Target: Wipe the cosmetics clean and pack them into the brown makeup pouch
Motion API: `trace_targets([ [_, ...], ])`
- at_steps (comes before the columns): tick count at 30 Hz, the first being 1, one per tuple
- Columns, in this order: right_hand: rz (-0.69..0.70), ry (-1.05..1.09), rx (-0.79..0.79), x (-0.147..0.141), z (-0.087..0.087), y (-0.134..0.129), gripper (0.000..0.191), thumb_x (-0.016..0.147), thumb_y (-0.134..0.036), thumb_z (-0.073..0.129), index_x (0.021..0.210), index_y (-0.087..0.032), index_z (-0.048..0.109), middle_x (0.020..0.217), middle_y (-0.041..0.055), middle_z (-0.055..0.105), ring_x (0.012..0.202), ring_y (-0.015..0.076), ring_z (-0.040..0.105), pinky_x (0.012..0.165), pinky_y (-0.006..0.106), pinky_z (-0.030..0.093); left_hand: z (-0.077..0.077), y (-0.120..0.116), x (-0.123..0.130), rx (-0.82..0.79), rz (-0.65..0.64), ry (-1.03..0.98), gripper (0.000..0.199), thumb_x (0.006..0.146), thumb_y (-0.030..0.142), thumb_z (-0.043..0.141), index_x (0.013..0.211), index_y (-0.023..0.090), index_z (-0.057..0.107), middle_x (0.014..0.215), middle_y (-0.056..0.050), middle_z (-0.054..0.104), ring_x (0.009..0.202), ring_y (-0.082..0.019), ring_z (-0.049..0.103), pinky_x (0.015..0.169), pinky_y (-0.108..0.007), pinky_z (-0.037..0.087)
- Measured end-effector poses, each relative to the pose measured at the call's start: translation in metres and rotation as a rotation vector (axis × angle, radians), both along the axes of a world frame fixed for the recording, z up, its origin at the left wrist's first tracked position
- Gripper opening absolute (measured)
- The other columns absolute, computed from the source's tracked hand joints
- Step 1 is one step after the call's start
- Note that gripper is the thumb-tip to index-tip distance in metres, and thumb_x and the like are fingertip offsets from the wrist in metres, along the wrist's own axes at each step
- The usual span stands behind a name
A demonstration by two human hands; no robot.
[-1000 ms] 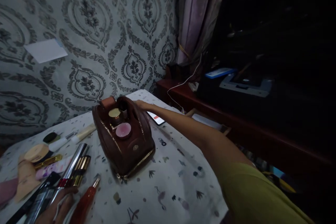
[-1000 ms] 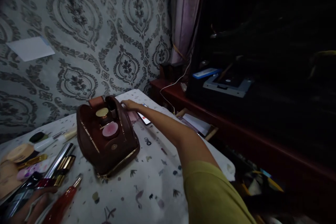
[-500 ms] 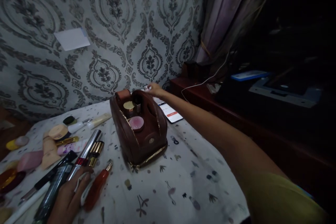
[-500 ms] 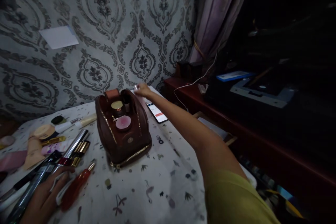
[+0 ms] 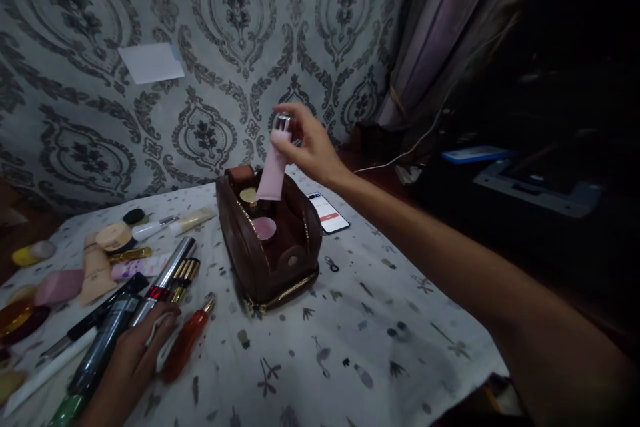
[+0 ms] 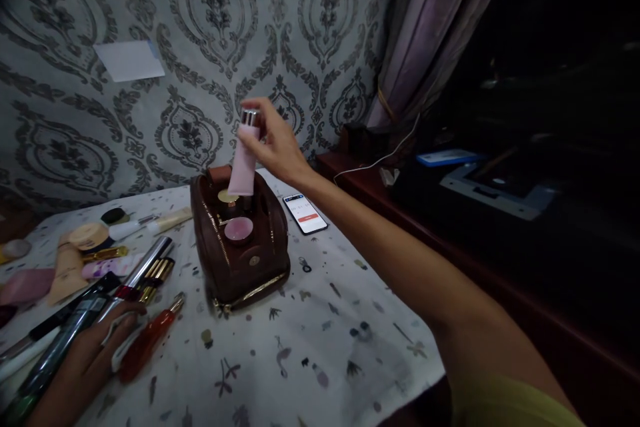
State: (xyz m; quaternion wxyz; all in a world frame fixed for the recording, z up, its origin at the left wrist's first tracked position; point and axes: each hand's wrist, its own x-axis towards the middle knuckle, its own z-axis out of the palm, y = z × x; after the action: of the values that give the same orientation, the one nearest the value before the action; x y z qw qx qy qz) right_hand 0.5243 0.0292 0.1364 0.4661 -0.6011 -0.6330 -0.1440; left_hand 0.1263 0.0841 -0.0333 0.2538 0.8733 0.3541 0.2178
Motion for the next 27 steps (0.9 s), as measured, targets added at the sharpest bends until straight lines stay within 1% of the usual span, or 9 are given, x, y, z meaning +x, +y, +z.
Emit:
trace_targets([
  [2, -0.010, -0.024, -0.061, -0.006, -0.007, 0.005, 0.041, 0.092, -0.030, 0.052, 0.130, -0.017, 0.050, 0.115, 0.0083, 0.063, 0.101, 0.0226, 0.058, 0.089, 0.036, 0.047, 0.002, -0.002, 0.001, 0.002, 0.006, 0.015, 0.050, 0.093, 0.063, 0.041, 0.099, 0.024, 0.071, 0.106, -0.005, 0.078, 0.099, -0.023, 0.074, 0.079, -0.025, 0.060],
  [5, -0.073, -0.080, -0.143, -0.013, -0.018, 0.012, 0.032, 0.086, -0.028, 0.058, 0.115, -0.014, 0.058, 0.107, 0.0088, 0.063, 0.098, 0.0230, 0.056, 0.090, 0.035, 0.044, 0.003, -0.002, 0.001, 0.007, 0.024, 0.027, 0.049, 0.093, 0.063, 0.042, 0.099, 0.024, 0.071, 0.104, -0.004, 0.079, 0.099, -0.024, 0.074, 0.080, -0.026, 0.059],
  [7, -0.101, -0.130, -0.205, -0.016, -0.024, 0.013, 0.028, 0.083, -0.028, 0.060, 0.107, -0.014, 0.059, 0.103, 0.0088, 0.060, 0.093, 0.0228, 0.054, 0.087, 0.034, 0.043, 0.001, -0.001, 0.001, 0.013, 0.040, 0.029, 0.050, 0.093, 0.064, 0.041, 0.098, 0.024, 0.071, 0.102, -0.004, 0.079, 0.098, -0.024, 0.074, 0.079, -0.027, 0.060],
  [9, -0.113, -0.173, -0.271, -0.019, -0.028, 0.013, 0.025, 0.082, -0.028, 0.060, 0.104, -0.015, 0.059, 0.102, 0.0086, 0.058, 0.088, 0.0222, 0.053, 0.081, 0.033, 0.042, -0.001, 0.001, -0.001, 0.027, 0.046, 0.034, 0.051, 0.093, 0.064, 0.041, 0.099, 0.024, 0.071, 0.103, -0.005, 0.079, 0.098, -0.024, 0.075, 0.079, -0.027, 0.060],
  [13, -0.159, -0.234, -0.397, -0.025, -0.029, 0.012, 0.024, 0.083, -0.023, 0.059, 0.106, -0.016, 0.060, 0.107, 0.0104, 0.058, 0.084, 0.0216, 0.053, 0.074, 0.030, 0.040, -0.002, 0.004, -0.004, 0.051, 0.022, 0.052, 0.048, 0.094, 0.061, 0.042, 0.101, 0.024, 0.071, 0.105, -0.004, 0.078, 0.100, -0.024, 0.074, 0.080, -0.026, 0.060],
  [16, -0.195, -0.264, -0.469, -0.027, -0.026, 0.015, 0.026, 0.085, -0.023, 0.059, 0.109, -0.014, 0.061, 0.108, 0.0126, 0.061, 0.088, 0.0236, 0.056, 0.074, 0.031, 0.040, 0.000, 0.003, -0.003, 0.047, 0.001, 0.048, 0.046, 0.095, 0.060, 0.043, 0.100, 0.023, 0.071, 0.104, -0.004, 0.079, 0.099, -0.023, 0.075, 0.080, -0.025, 0.060],
  [21, -0.224, -0.299, -0.598, -0.033, -0.020, 0.020, 0.032, 0.089, -0.027, 0.061, 0.116, -0.011, 0.062, 0.115, 0.0168, 0.066, 0.101, 0.0283, 0.062, 0.082, 0.034, 0.046, 0.001, 0.001, 0.000, 0.089, 0.039, 0.005, 0.055, 0.091, 0.067, 0.042, 0.093, 0.022, 0.073, 0.098, -0.005, 0.080, 0.094, -0.024, 0.076, 0.077, -0.026, 0.061],
  [24, -0.238, -0.353, -0.692, -0.036, -0.017, 0.020, 0.032, 0.092, -0.026, 0.058, 0.118, -0.008, 0.063, 0.122, 0.0196, 0.066, 0.109, 0.0306, 0.063, 0.088, 0.037, 0.048, -0.001, 0.003, -0.001, 0.055, 0.025, 0.028, 0.052, 0.092, 0.065, 0.043, 0.097, 0.022, 0.072, 0.100, -0.004, 0.079, 0.097, -0.023, 0.075, 0.078, -0.025, 0.060],
  [27, -0.231, -0.402, -0.715, -0.037, -0.018, 0.020, 0.032, 0.094, -0.024, 0.054, 0.121, -0.008, 0.063, 0.125, 0.0202, 0.066, 0.115, 0.0325, 0.062, 0.091, 0.039, 0.050, -0.003, 0.003, -0.002, 0.011, 0.022, 0.044, 0.048, 0.093, 0.063, 0.044, 0.101, 0.023, 0.070, 0.102, -0.003, 0.078, 0.100, -0.023, 0.074, 0.079, -0.025, 0.059],
])
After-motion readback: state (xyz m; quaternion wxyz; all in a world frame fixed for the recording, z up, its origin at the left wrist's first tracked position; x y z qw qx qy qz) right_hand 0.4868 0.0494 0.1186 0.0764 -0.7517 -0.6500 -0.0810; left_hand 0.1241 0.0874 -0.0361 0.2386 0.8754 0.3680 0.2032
